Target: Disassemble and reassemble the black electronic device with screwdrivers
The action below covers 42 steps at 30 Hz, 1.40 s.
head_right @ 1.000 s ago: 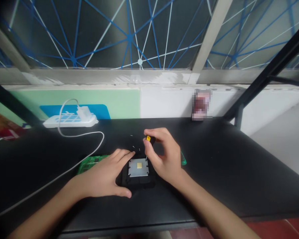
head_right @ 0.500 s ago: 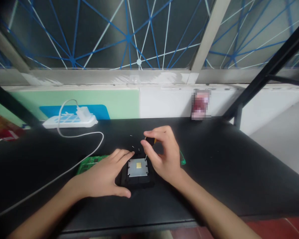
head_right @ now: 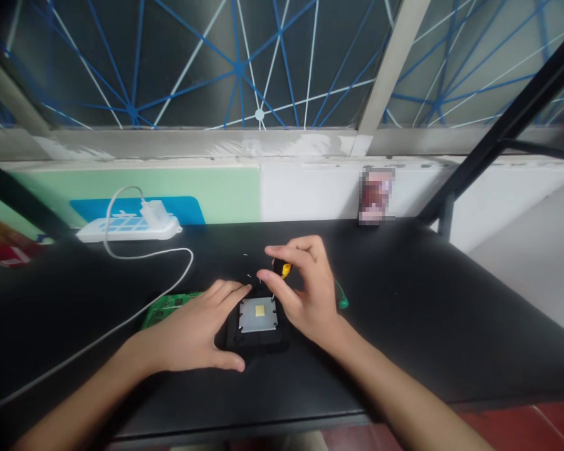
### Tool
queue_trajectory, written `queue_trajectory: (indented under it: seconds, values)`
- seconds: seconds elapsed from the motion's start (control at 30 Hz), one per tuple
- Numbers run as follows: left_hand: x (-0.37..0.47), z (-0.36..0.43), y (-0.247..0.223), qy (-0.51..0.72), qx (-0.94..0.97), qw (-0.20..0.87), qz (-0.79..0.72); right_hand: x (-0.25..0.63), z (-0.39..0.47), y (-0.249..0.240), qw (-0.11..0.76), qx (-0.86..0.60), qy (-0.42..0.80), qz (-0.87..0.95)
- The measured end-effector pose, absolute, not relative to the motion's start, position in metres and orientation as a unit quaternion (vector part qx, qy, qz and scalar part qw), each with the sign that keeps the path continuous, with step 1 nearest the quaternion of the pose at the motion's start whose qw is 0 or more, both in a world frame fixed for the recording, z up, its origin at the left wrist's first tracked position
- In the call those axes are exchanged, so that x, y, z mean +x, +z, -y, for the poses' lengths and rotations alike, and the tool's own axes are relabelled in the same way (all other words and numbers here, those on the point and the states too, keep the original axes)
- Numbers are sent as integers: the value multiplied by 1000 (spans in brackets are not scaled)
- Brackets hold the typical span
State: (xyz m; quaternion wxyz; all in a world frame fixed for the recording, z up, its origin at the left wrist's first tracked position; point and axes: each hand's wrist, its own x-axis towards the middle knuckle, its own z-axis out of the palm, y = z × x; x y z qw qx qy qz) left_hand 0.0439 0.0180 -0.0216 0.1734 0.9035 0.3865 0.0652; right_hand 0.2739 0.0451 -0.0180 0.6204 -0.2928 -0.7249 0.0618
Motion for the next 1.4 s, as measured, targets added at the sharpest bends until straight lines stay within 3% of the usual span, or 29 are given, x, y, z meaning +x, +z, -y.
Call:
queue_trajectory:
  seconds: [0.1,0.33,0.73,1.1,1.4]
  values:
    - [44,-18,-20,62,902,179,-387,273,-44,-17,631,-295,53,715]
    - [45,-18,-18,62,898,194,-390,271,-37,-20,625,-261,170,716]
    - [44,-18,-19,68,901,188,-384,276,-44,-19,625,-284,52,725]
    - [43,-18,-21,68,900,192,-386,271,-37,-20,621,-288,169,709]
    - [42,-19,-24,75,903,183,-382,276,-45,-21,623,-309,76,714]
